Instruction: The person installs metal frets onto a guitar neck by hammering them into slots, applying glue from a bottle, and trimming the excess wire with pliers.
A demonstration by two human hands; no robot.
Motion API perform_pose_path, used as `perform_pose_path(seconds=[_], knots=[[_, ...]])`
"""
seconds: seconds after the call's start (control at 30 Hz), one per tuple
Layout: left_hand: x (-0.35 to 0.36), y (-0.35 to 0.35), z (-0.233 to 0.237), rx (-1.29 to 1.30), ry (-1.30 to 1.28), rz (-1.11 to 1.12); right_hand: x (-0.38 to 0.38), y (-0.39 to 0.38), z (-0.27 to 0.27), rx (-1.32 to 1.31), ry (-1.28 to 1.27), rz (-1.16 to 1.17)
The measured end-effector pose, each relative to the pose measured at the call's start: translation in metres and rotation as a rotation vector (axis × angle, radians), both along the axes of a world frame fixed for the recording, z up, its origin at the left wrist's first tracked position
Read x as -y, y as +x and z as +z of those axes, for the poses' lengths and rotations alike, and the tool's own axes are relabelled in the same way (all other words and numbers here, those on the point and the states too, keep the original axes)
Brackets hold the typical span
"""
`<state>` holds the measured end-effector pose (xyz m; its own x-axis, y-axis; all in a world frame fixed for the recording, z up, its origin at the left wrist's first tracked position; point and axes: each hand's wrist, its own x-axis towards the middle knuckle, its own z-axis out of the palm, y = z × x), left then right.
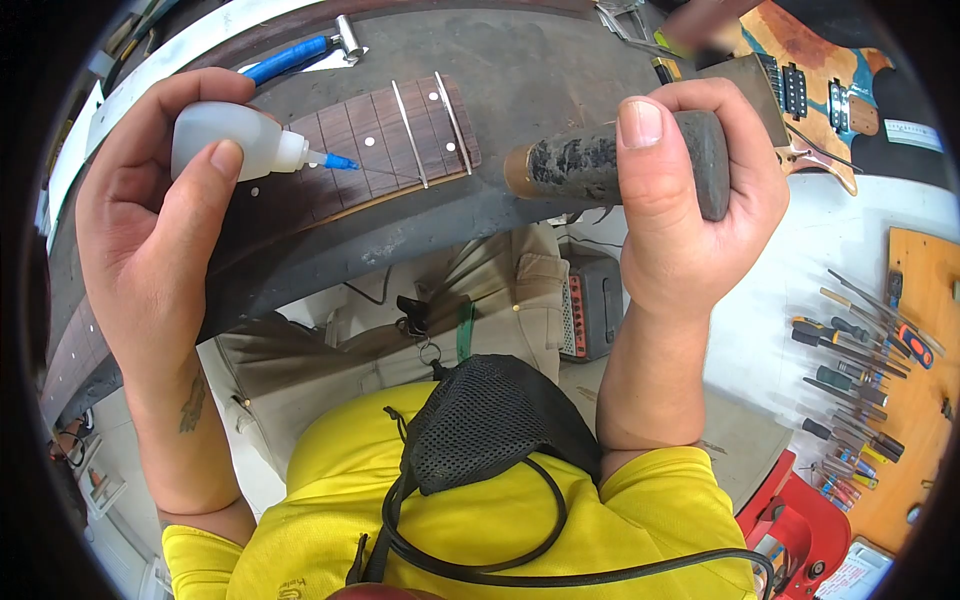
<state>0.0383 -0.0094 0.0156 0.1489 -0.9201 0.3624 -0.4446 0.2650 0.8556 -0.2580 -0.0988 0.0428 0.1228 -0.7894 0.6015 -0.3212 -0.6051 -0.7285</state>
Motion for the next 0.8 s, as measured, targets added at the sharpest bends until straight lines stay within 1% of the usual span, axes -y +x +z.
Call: perform_pose_path(seconds=[0.37,0.5,0.57,0.6,0.67,0.7,0.77,0.8], knots=[[-0.001,-0.002,0.001,0.048,-0.007,0.03,0.0,0.002,0.002,0.002,0.025,0.006],[-0.001,-0.002,0.002,0.014,0.014,0.026,0.0,0.002,0.003,-0.01,0.013,0.012],[0.0,0.003,0.001,-0.084,0.046,0.025,0.0,0.003,0.003,-0.016,0.013,0.014],[0.0,0.006,-0.001,-0.084,0.045,0.025,0.0,0.004,0.003,-0.01,0.01,0.019],[-0.001,0.011,-0.003,-0.202,0.04,0.131,-0.001,0.006,0.003,-0.006,0.007,0.024],[0.001,0.013,-0.005,-0.202,0.04,0.132,-0.002,0.007,0.004,-0.017,0.001,0.024],[0.005,0.016,-0.007,-0.493,-0.058,0.167,-0.002,0.011,0.006,-0.031,-0.008,0.027],[0.007,0.018,-0.007,-0.577,-0.086,0.165,-0.003,0.014,0.008,-0.058,-0.005,0.043]])
